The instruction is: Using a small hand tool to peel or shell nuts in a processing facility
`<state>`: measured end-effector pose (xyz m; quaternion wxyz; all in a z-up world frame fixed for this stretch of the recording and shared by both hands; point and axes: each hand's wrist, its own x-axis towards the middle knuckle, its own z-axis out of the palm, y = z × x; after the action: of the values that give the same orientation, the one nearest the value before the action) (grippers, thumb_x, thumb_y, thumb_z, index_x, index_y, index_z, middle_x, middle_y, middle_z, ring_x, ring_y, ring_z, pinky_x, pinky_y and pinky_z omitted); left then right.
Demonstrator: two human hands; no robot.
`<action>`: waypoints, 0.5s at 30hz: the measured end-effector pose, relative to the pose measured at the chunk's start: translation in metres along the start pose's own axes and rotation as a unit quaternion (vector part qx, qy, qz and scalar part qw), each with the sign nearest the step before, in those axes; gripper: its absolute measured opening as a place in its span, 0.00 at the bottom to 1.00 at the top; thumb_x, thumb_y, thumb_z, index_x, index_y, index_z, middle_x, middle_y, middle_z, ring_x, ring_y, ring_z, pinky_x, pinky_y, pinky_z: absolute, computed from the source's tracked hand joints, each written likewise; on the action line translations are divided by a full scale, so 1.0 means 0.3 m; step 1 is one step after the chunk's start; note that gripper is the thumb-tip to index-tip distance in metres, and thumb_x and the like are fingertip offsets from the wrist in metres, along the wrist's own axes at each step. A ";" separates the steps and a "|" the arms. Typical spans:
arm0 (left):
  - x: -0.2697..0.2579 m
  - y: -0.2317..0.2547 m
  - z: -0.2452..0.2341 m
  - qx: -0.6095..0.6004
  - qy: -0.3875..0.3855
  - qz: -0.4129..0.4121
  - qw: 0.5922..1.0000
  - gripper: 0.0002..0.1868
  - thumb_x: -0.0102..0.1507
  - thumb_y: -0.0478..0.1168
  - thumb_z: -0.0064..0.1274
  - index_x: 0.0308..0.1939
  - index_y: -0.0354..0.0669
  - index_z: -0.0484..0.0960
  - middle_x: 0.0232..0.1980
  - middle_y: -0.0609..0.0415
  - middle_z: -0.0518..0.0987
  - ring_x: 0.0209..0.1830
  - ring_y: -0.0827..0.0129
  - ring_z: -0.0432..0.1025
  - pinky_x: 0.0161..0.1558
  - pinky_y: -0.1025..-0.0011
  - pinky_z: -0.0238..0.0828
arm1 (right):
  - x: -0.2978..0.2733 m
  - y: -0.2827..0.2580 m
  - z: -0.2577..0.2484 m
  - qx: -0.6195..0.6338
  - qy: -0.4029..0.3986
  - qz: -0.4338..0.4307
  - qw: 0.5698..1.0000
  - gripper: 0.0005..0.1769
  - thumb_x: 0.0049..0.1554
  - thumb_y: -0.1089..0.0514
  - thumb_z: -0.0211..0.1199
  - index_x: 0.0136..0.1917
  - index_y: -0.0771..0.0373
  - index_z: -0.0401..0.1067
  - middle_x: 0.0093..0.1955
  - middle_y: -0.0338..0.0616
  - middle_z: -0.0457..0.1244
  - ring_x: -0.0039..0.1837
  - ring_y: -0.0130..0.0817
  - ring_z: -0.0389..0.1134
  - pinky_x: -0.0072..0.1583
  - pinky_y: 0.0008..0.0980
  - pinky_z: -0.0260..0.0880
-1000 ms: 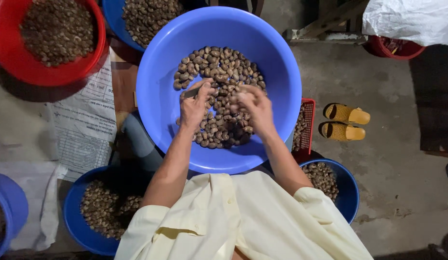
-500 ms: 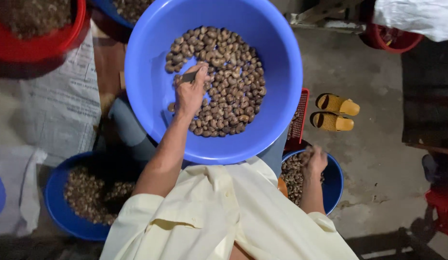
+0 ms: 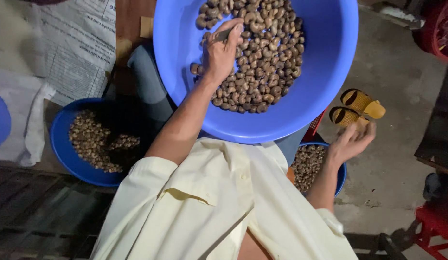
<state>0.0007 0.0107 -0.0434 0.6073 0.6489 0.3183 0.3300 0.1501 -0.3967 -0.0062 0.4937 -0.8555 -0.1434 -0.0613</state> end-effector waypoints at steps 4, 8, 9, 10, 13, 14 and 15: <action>-0.003 -0.015 0.009 0.004 0.033 -0.012 0.999 0.16 0.75 0.53 0.47 0.62 0.55 0.82 0.57 0.54 0.88 0.46 0.61 0.89 0.39 0.72 0.94 | 0.130 -0.459 0.230 -0.017 -0.076 -0.188 0.979 0.18 0.73 0.67 0.52 0.75 0.62 0.57 0.66 0.56 0.60 0.67 0.47 0.65 0.63 0.45 0.70; -0.004 0.009 -0.008 -0.019 0.044 0.009 0.999 0.18 0.75 0.56 0.46 0.62 0.57 0.82 0.52 0.54 0.90 0.45 0.62 0.89 0.43 0.68 0.93 | 0.113 -0.697 0.499 -0.051 -0.344 -0.078 0.934 0.15 0.70 0.56 0.52 0.69 0.55 0.66 0.58 0.52 0.66 0.50 0.35 0.69 0.47 0.31 0.71; -0.002 0.027 -0.013 -0.013 0.047 0.005 0.999 0.19 0.75 0.57 0.46 0.62 0.56 0.81 0.51 0.53 0.90 0.44 0.62 0.89 0.42 0.66 0.92 | 0.095 -0.764 0.568 -0.048 -0.462 0.081 0.882 0.18 0.69 0.47 0.45 0.67 0.47 0.68 0.56 0.46 0.68 0.44 0.26 0.68 0.36 0.22 0.66; 0.005 0.031 -0.014 -0.014 0.047 0.007 0.999 0.19 0.75 0.57 0.46 0.62 0.56 0.81 0.51 0.53 0.90 0.44 0.62 0.89 0.42 0.66 0.92 | 0.065 -0.710 0.640 -0.048 -0.461 0.078 0.883 0.18 0.69 0.47 0.45 0.67 0.47 0.68 0.56 0.46 0.68 0.44 0.26 0.68 0.36 0.22 0.66; 0.013 0.024 -0.012 -0.040 0.058 0.016 0.997 0.18 0.75 0.50 0.46 0.59 0.45 0.84 0.54 0.55 0.87 0.47 0.65 0.86 0.46 0.70 0.91 | -0.023 -0.521 0.845 -0.088 -0.461 -0.355 0.808 0.25 0.57 0.65 0.62 0.68 0.62 0.66 0.59 0.52 0.66 0.56 0.53 0.69 0.53 0.44 0.70; 0.010 0.016 -0.011 -0.022 0.066 0.025 0.997 0.17 0.75 0.50 0.46 0.58 0.46 0.84 0.52 0.55 0.88 0.45 0.67 0.86 0.46 0.71 0.90 | -0.049 -0.444 0.907 -0.157 -0.452 -0.386 0.789 0.21 0.59 0.60 0.59 0.66 0.60 0.69 0.62 0.52 0.65 0.53 0.53 0.69 0.48 0.47 0.72; 0.020 0.011 -0.005 -0.006 0.073 0.038 0.997 0.17 0.75 0.49 0.45 0.58 0.47 0.85 0.49 0.56 0.88 0.42 0.69 0.86 0.45 0.73 0.88 | -0.063 -0.371 0.972 -0.227 -0.434 -0.416 0.767 0.19 0.60 0.54 0.57 0.64 0.58 0.72 0.64 0.52 0.64 0.50 0.53 0.70 0.43 0.49 0.73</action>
<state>0.0031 0.0162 -0.0398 0.5736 0.6312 0.3350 0.4005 0.0875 -0.0962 -0.0662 0.0968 -0.7347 -0.6658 0.0866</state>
